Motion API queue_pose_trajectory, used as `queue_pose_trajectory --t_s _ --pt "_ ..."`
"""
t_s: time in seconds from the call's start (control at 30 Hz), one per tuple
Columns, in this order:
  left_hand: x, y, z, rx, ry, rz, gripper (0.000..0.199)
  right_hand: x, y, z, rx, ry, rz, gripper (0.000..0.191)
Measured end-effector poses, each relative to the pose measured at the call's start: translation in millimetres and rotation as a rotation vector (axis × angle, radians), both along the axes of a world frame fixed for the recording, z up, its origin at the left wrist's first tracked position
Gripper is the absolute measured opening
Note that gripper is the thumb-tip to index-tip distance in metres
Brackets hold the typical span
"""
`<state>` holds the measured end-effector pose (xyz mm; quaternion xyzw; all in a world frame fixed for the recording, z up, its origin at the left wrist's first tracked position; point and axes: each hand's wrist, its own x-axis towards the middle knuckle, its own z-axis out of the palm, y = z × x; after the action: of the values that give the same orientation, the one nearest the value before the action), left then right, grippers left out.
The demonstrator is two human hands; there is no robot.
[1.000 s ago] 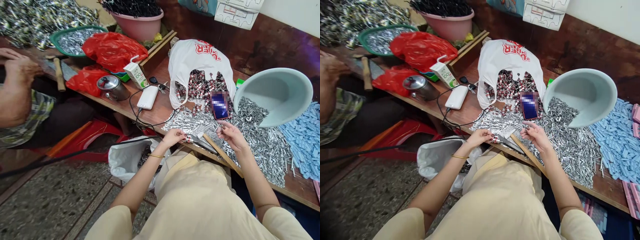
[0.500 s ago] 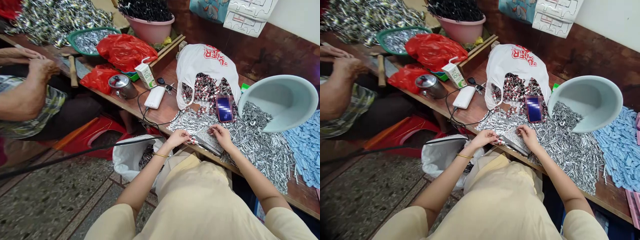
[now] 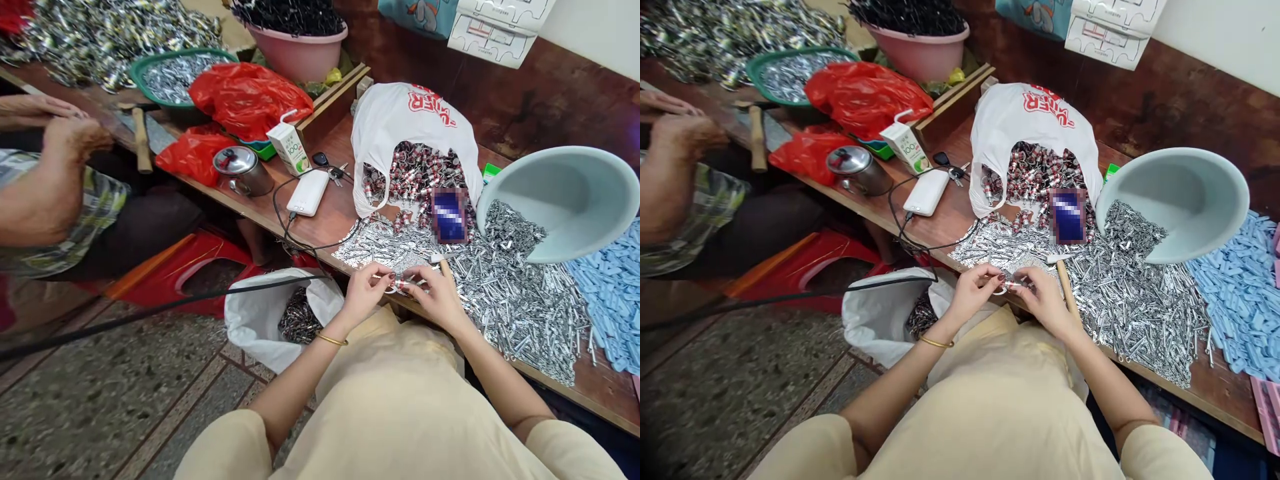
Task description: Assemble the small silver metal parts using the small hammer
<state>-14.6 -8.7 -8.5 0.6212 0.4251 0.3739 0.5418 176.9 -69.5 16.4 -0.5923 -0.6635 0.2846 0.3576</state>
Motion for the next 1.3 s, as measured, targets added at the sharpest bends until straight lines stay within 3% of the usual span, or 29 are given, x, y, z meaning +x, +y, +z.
queue_pose_trajectory --t_s 0.17,0.33,0.47,0.6,0.8,1.03,1.3 --pt "1.9 -12.8 22.3 0.247 0.074 -0.013 0.014 -2.7 -15.7 8.6 0.096 0.045 -0.031 0.016" --pt "-1.3 -18.4 31.3 0.413 0.068 -0.114 0.018 6.2 -26.2 18.6 0.192 -0.004 0.022 0.021" --pt "-3.5 -19.6 35.4 0.369 -0.003 -0.186 0.019 9.7 -33.7 24.6 0.226 -0.021 0.058 0.020" --pt "-4.4 -18.6 38.7 0.332 0.027 -0.305 0.022 10.6 -41.0 19.9 0.230 -0.030 0.080 0.020" --pt "-4.0 -18.8 36.0 0.387 0.070 -0.368 0.025 13.2 -46.3 17.0 0.226 -0.034 0.097 0.021" --pt "-9.5 -15.9 31.6 0.462 -0.085 -0.461 0.018 16.8 -50.4 20.6 0.243 -0.049 0.165 0.022" --pt "-4.3 -28.9 36.5 0.324 0.043 -0.338 0.018 21.6 -50.5 20.4 0.177 -0.067 0.191 0.022"
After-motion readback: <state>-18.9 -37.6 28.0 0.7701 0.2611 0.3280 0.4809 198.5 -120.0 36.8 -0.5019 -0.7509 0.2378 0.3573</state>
